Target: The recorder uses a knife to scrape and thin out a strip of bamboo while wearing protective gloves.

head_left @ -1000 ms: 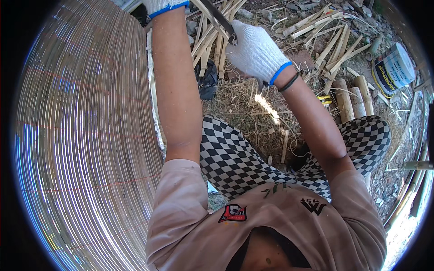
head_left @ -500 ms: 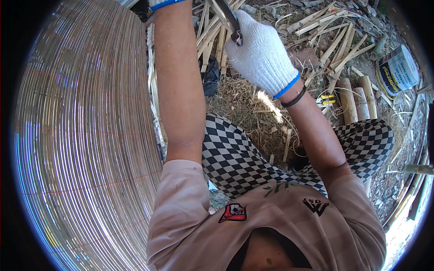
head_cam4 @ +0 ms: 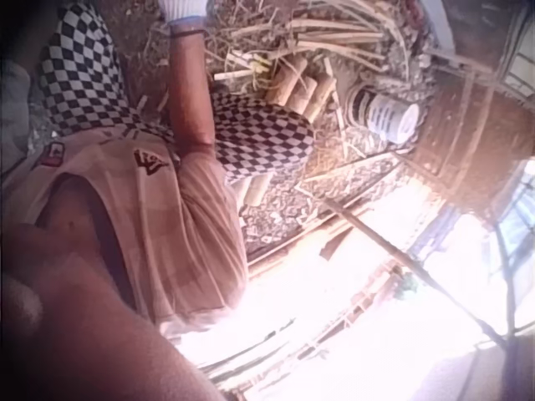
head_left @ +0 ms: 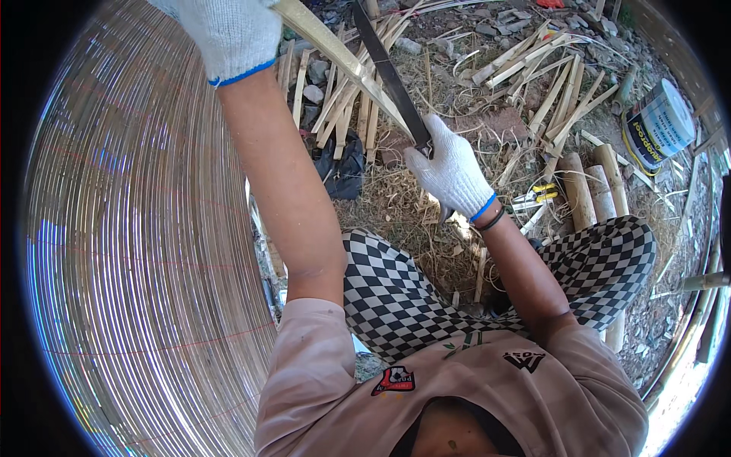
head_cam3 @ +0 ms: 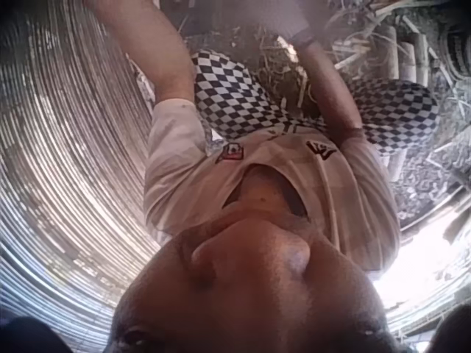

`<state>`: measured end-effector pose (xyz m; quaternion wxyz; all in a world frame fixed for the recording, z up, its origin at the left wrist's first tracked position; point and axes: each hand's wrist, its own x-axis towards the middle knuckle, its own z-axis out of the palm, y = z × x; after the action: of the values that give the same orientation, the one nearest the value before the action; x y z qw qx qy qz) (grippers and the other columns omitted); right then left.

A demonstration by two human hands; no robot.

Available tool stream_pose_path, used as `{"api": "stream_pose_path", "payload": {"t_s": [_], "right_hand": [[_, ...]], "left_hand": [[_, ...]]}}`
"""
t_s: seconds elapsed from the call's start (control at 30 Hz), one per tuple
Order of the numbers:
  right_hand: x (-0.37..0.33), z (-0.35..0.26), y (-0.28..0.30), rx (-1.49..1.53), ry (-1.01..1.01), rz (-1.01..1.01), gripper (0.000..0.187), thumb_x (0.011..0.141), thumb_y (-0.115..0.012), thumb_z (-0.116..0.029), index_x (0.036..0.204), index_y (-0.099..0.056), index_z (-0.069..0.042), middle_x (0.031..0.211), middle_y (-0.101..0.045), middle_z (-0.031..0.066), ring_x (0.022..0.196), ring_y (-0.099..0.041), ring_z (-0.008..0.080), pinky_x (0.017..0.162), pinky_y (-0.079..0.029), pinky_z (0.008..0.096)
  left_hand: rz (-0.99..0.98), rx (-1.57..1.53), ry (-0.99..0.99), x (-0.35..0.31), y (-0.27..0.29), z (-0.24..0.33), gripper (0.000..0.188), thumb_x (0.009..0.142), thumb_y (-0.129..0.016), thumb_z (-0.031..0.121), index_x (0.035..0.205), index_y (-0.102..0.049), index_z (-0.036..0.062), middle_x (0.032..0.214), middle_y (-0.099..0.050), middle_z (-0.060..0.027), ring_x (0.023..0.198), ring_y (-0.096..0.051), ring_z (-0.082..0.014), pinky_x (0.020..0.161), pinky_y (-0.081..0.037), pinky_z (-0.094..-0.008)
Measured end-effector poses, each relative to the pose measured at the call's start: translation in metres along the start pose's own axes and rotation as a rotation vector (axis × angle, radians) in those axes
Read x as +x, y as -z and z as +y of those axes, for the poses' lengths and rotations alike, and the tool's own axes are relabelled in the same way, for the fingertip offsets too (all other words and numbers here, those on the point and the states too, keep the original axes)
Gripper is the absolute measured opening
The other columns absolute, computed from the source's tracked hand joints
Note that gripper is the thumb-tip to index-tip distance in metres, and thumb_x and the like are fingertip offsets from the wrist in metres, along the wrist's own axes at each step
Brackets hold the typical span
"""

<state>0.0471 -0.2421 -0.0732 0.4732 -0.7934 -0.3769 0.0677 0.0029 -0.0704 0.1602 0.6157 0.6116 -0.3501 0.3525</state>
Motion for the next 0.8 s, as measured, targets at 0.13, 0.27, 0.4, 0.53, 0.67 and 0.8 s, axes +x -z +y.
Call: {"api": "stream_pose_path", "payload": {"t_s": [0.13,0.27,0.4,0.53,0.67,0.8], "right_hand": [[0.026,0.0,-0.001,0.188,0.089,0.165,0.031,0.094,-0.056,-0.018,0.118,-0.047,0.0,0.073,-0.064,0.0267,0.071,-0.066,0.0466,0.06,-0.052,0.0496],[0.044,-0.013,-0.002,0.057,0.185,0.259,0.028,0.094,-0.056,-0.016,0.116,-0.047,0.0,0.065,-0.063,0.0242,0.065,-0.065,0.0451,0.056,-0.051,0.0512],[0.054,-0.035,0.003,-0.049,0.164,0.234,0.031,0.092,-0.057,-0.015,0.115,-0.045,0.002,0.063,-0.063,0.0231,0.062,-0.066,0.043,0.056,-0.054,0.0489],[0.068,-0.037,0.002,-0.19,0.162,0.237,0.03,0.091,-0.057,-0.016,0.109,-0.044,0.005,0.066,-0.064,0.0237,0.063,-0.067,0.0425,0.057,-0.056,0.048],[0.07,-0.049,-0.004,-0.248,0.111,0.161,0.03,0.09,-0.057,-0.016,0.106,-0.045,0.007,0.069,-0.065,0.0251,0.066,-0.069,0.041,0.059,-0.056,0.0474],[0.066,-0.036,-0.015,-0.297,0.093,0.096,0.03,0.09,-0.056,-0.015,0.107,-0.049,0.008,0.07,-0.066,0.0225,0.064,-0.069,0.0394,0.058,-0.055,0.0465]], "left_hand": [[-0.009,0.041,0.018,0.007,-0.001,-0.011,0.051,0.101,-0.041,0.06,0.072,-0.033,0.0188,0.056,-0.024,0.0086,0.042,-0.022,-0.0058,0.036,-0.02,-0.0236],[-0.053,-0.08,0.007,0.008,0.002,-0.019,0.05,0.102,-0.04,0.058,0.073,-0.035,0.0181,0.056,-0.025,0.0085,0.042,-0.023,-0.0058,0.036,-0.021,-0.0233],[0.093,0.013,-0.012,0.009,0.001,-0.024,0.047,0.103,-0.041,0.055,0.076,-0.041,0.0169,0.056,-0.027,0.0082,0.042,-0.024,-0.0061,0.035,-0.022,-0.0229],[0.237,0.17,-0.086,0.011,-0.009,-0.038,0.044,0.104,-0.043,0.051,0.077,-0.044,0.0161,0.056,-0.029,0.0078,0.042,-0.025,-0.0062,0.035,-0.022,-0.023],[0.253,0.07,-0.088,0.015,0.001,-0.036,0.041,0.105,-0.045,0.046,0.079,-0.046,0.0148,0.057,-0.03,0.0078,0.043,-0.026,-0.006,0.036,-0.022,-0.0228],[0.225,0.249,-0.136,0.024,0.015,-0.034,0.04,0.104,-0.047,0.046,0.08,-0.048,0.014,0.057,-0.032,0.0083,0.043,-0.027,-0.0055,0.037,-0.022,-0.0226]]}}
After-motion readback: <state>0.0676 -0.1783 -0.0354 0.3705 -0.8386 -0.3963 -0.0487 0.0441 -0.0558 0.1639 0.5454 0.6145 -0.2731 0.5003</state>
